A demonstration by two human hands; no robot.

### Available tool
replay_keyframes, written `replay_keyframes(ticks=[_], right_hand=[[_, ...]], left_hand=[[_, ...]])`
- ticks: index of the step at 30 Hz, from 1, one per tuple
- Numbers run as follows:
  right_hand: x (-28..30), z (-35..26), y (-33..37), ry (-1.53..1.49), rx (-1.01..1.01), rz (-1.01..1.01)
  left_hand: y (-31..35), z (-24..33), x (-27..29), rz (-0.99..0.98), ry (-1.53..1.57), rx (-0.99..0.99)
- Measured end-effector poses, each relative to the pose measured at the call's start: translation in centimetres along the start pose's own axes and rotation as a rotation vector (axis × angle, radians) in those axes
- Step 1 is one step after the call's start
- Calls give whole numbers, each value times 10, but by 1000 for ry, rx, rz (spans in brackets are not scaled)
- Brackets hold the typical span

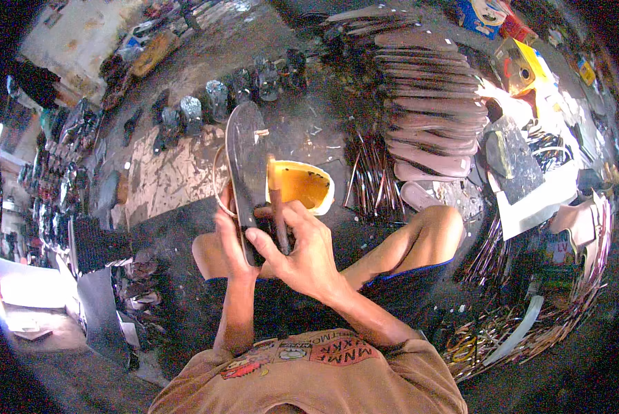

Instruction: The person sits on the floor and assembles sandals by applying adhesive to the sole with a brush, then attaching straps and pressing them into place. They repeat this process for multiple units, handling soles, straps, and adhesive containers.

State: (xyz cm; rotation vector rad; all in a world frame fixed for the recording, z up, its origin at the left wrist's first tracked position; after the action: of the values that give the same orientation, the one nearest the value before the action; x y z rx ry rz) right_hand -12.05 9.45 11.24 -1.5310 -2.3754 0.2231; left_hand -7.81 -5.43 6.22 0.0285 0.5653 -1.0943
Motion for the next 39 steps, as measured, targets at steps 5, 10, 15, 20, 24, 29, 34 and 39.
replay_keyframes(ticks=[5, 10, 15, 20, 24, 29, 34, 39], right_hand=[[-7, 9, 2, -65, -35, -36], [-10, 27, 3, -227, -77, 7], [-5, 24, -2, -145, -24, -8], [-4, 28, -1, -59, -49, -51], [-15, 23, 0, 83, -25, -45], [-21, 17, 3, 275, 15, -24], [-18, 19, 1, 291, -33, -1], [-15, 30, -3, 190, -46, 9]], left_hand=[[11, -9, 20, 152, -145, 151], [15, -15, 28, 111, -178, 99], [14, -16, 30, 114, -154, 58], [15, -15, 25, 0, -176, 16], [20, -14, 19, 26, -151, 79], [20, -5, 27, 87, -336, -20], [19, -1, 21, 83, -565, -125], [17, -7, 31, 120, -427, -26]])
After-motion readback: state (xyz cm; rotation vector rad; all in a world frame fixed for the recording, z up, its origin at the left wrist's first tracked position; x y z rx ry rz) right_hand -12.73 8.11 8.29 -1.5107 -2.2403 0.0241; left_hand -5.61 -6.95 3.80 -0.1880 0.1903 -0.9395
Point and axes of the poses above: each hand's wrist, its own y-axis away from the middle knuckle, its own x-axis out of the back of the hand, z = x × y, the point moved 9 cm from there along -y, towards the middle knuckle, and after that the axes turned 1 degree about -z, right-handed, at the moved point
